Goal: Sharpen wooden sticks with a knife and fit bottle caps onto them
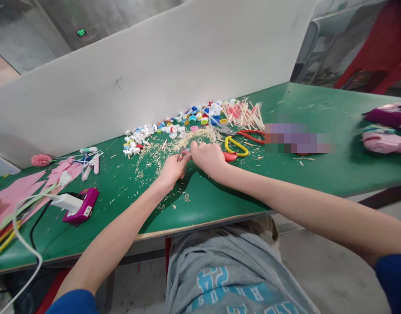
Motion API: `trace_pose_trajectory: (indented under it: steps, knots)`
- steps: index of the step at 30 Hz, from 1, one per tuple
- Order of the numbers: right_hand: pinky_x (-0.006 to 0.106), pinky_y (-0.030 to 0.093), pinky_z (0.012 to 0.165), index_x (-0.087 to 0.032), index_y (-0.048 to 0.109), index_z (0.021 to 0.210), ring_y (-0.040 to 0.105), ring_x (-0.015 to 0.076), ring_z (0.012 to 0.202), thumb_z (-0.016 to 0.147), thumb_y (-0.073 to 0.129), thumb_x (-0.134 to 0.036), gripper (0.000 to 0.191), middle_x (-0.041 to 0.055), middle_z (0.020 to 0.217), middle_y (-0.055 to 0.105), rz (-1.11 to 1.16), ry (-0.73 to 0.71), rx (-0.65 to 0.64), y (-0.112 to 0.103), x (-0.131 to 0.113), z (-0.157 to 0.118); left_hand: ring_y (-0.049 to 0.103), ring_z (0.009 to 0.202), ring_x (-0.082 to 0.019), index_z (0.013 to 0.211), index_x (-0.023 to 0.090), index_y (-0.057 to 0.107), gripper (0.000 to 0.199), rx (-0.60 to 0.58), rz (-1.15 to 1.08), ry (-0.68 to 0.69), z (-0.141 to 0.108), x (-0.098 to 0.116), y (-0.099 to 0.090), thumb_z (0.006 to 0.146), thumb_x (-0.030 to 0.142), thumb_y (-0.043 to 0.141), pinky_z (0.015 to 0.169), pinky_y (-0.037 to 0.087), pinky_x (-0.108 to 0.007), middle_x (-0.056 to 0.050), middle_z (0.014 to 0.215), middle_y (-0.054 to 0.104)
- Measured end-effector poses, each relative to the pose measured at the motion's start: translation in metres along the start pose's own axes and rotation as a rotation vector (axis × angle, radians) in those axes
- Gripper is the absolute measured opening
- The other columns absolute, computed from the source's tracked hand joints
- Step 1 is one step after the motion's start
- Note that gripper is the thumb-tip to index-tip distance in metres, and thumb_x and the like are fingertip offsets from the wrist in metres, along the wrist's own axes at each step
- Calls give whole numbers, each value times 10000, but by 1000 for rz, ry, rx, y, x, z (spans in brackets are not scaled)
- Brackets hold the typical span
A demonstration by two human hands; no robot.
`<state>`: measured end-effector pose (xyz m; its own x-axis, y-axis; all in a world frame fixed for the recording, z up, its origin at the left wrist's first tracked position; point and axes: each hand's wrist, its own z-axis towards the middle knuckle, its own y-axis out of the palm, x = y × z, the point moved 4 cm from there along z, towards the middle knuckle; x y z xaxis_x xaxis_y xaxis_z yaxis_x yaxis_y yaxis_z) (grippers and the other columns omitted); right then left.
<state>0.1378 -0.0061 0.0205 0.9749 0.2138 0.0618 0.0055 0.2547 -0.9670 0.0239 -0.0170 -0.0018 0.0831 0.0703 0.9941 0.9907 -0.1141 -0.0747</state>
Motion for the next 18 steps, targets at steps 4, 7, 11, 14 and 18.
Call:
trace_pose_trajectory:
  steps: [4,7,11,14,18]
  knots:
    - [364,550,796,-145,579,1213,624,175,942,948,562,-428,388,85,1110,626,6,7,-5,0,-1,0,194,367,-11,642,209,337,528,-12,-3,6,0,0,1,758,548,725,380,157,-181,133,444,225]
    - [365,549,798,-143,578,1214,624,175,943,946,566,-428,391,86,1112,625,11,9,-7,-1,-2,1,192,366,-10,657,210,343,524,-28,-18,5,0,0,1,754,550,730,372,159,-174,136,460,216]
    - [362,550,795,-145,579,1213,625,171,937,947,565,-429,389,83,1110,626,25,5,-7,-3,-1,1,189,365,-8,663,209,350,506,-20,-31,1,-1,2,3,769,534,723,366,168,-165,137,472,208]
    - [362,551,796,-146,579,1213,625,170,938,947,565,-428,388,82,1113,625,33,6,-3,-3,-2,0,187,363,-5,654,210,344,514,-17,-34,-11,-3,4,3,763,534,728,365,164,-161,140,472,200]
    - [363,550,797,-146,580,1211,624,172,942,946,566,-429,388,84,1117,624,34,-2,-2,-2,-4,0,190,359,-3,644,216,322,562,-10,-37,-23,-4,6,2,707,546,772,359,166,-159,146,471,196]
